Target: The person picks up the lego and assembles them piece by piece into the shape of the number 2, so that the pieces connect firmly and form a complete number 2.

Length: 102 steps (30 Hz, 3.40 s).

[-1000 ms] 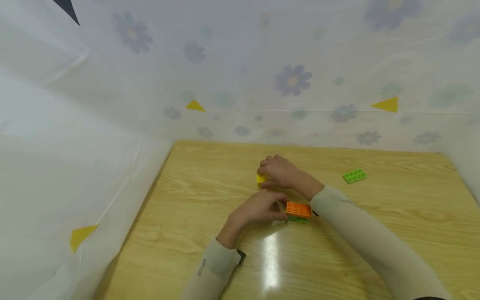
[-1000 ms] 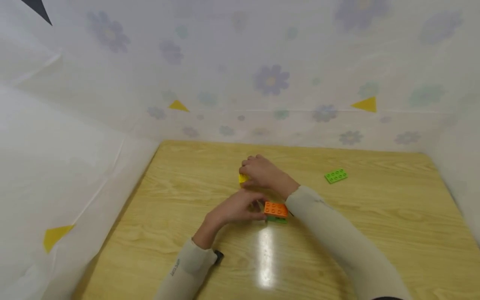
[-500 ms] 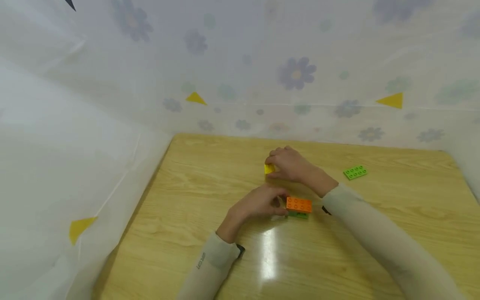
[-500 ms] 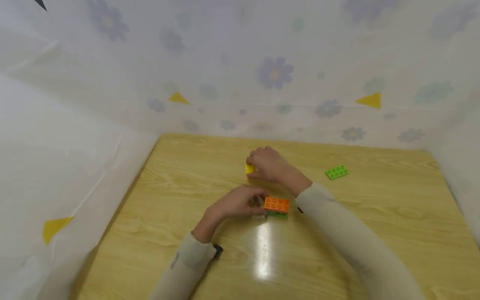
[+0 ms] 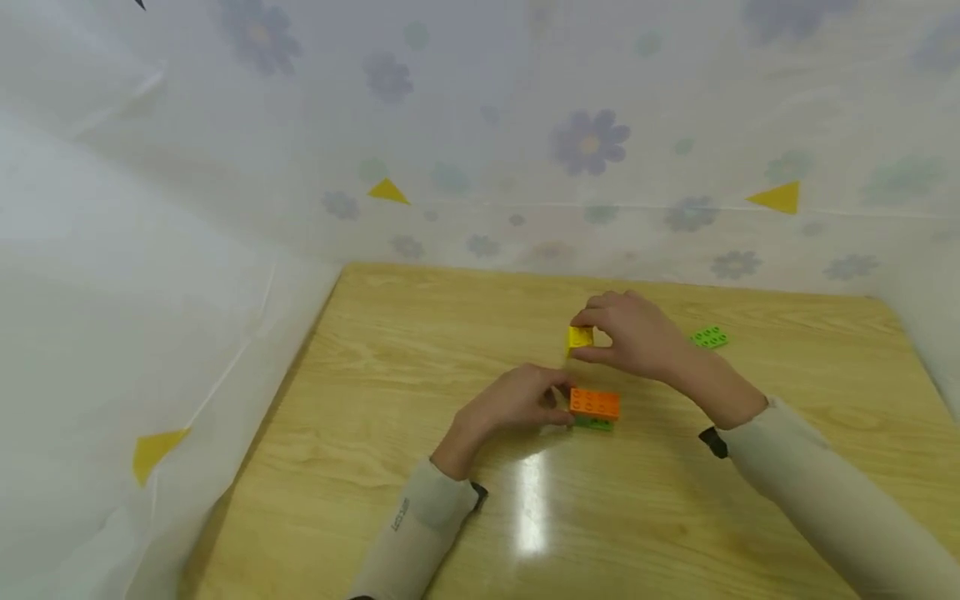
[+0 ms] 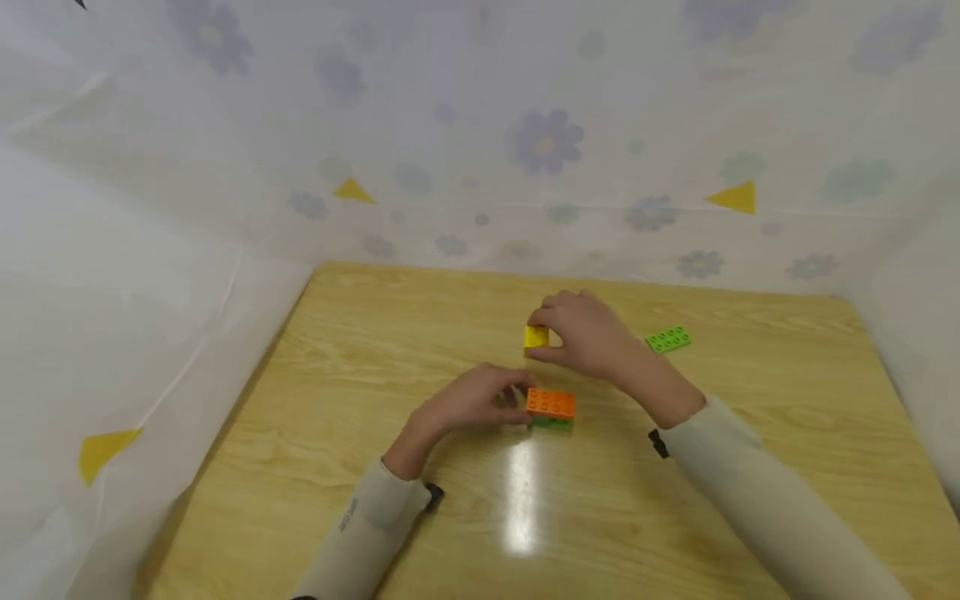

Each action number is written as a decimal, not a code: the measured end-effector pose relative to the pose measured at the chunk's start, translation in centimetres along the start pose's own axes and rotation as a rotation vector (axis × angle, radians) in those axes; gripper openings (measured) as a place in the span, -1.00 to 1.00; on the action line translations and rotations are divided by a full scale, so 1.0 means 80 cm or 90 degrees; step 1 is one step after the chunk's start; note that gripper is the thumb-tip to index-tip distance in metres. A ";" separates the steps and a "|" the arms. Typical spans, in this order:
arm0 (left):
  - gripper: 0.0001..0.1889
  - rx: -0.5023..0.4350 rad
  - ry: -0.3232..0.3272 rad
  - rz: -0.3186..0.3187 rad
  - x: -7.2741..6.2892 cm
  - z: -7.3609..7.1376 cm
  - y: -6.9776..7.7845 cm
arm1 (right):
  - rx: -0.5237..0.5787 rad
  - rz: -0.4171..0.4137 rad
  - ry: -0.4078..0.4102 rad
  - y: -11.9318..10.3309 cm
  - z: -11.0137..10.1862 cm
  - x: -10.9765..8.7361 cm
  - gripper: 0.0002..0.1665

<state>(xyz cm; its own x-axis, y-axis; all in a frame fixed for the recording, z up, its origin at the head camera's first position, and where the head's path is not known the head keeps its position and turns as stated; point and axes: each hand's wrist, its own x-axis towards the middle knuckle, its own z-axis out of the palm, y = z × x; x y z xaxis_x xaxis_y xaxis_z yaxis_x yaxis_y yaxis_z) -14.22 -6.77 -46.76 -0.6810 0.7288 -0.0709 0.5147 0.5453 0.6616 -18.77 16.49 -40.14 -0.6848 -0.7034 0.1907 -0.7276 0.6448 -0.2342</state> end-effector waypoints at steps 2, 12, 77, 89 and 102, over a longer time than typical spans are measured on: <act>-0.59 0.002 0.001 -0.003 0.002 -0.002 0.001 | 0.002 0.006 0.008 -0.004 -0.011 -0.013 -0.55; -0.63 -0.002 0.001 -0.004 0.003 0.001 -0.001 | 0.022 0.024 -0.004 -0.029 -0.016 -0.076 -0.57; -0.84 -0.112 0.064 0.058 0.003 0.004 0.013 | 0.127 0.078 0.070 -0.056 0.021 -0.110 -0.61; -0.82 -0.098 0.059 0.065 0.003 0.003 0.013 | 0.093 0.083 0.046 -0.059 0.021 -0.106 -0.61; -0.82 -0.027 0.082 0.032 -0.004 0.007 0.013 | 0.220 0.128 0.039 0.024 0.002 -0.126 -0.62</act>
<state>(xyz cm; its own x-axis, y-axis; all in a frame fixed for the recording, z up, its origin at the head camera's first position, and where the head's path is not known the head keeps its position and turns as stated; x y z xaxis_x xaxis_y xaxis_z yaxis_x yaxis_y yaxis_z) -13.21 -6.24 -46.45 -0.7176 0.6941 0.0567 0.5290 0.4903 0.6927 -13.25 24.74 -42.64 -0.8205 -0.5479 0.1629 -0.5298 0.6219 -0.5767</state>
